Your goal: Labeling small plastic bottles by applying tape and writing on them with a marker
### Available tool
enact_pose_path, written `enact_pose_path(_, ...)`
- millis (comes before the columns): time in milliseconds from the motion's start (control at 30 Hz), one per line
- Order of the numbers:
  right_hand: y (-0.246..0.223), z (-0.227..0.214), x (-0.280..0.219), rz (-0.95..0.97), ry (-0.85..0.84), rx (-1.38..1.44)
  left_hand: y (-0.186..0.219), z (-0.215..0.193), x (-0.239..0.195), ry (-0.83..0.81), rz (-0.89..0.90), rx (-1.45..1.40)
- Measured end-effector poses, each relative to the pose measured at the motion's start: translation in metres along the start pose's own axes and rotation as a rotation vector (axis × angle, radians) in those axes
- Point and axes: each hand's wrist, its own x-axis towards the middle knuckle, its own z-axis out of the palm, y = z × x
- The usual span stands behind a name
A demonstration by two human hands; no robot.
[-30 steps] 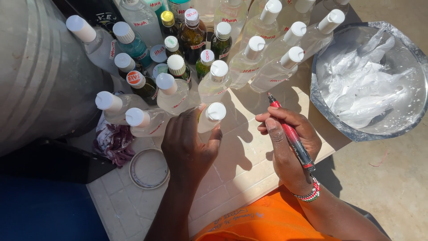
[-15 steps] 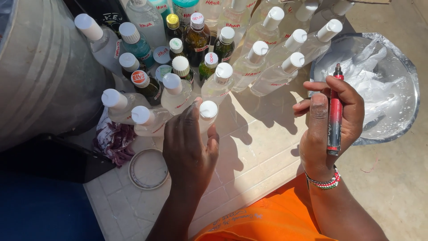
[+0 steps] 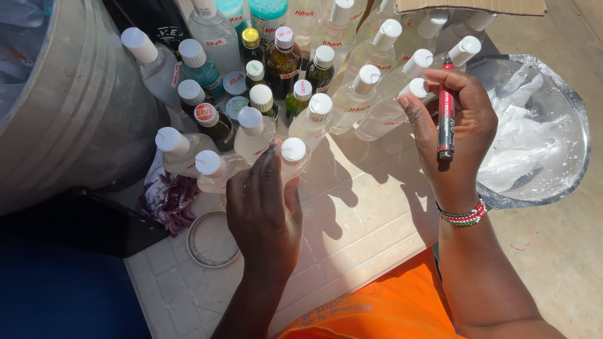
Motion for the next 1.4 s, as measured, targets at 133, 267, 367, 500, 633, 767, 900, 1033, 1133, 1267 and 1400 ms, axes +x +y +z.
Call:
enact_pose_path(133,-0.003,-0.001,-0.007,-0.006,0.029,-0.019,0.002,-0.001,0.000,0.011,-0.023,-0.002)
enact_pose_path(267,-0.014,0.001,-0.017,0.009,0.047,-0.001,0.006,-0.002,0.002,0.017,-0.019,-0.036)
enact_pose_path(367,-0.022,0.008,-0.023,-0.010,0.014,0.045,0.004,0.002,-0.003,-0.006,-0.068,-0.037)
enact_pose_path(500,-0.029,0.024,-0.030,0.015,0.017,0.112,0.007,0.001,-0.003,0.011,-0.104,-0.050)
enact_pose_path(633,-0.027,0.037,-0.033,-0.037,-0.002,0.078,0.010,0.002,-0.006,0.069,-0.144,-0.042)
enact_pose_path(767,-0.034,0.039,-0.030,-0.072,-0.043,0.057,0.012,0.008,-0.015,0.180,-0.086,-0.023)
enact_pose_path(900,-0.033,0.037,-0.034,-0.027,-0.020,0.108,0.015,0.009,-0.017,0.213,0.001,-0.049)
enact_pose_path(1033,-0.036,0.029,-0.035,-0.036,-0.050,0.074,0.019,0.011,-0.019,0.178,0.055,-0.131)
enact_pose_path(1133,-0.041,0.019,-0.034,-0.004,-0.041,0.083,0.019,0.014,-0.021,0.179,0.071,-0.158)
enact_pose_path(1267,-0.043,0.003,-0.023,-0.037,0.042,0.117,0.016,0.020,-0.024,0.213,0.098,-0.193)
enact_pose_path(1400,-0.050,-0.008,-0.013,0.054,0.128,0.171,0.014,0.019,-0.024,0.236,0.102,-0.239)
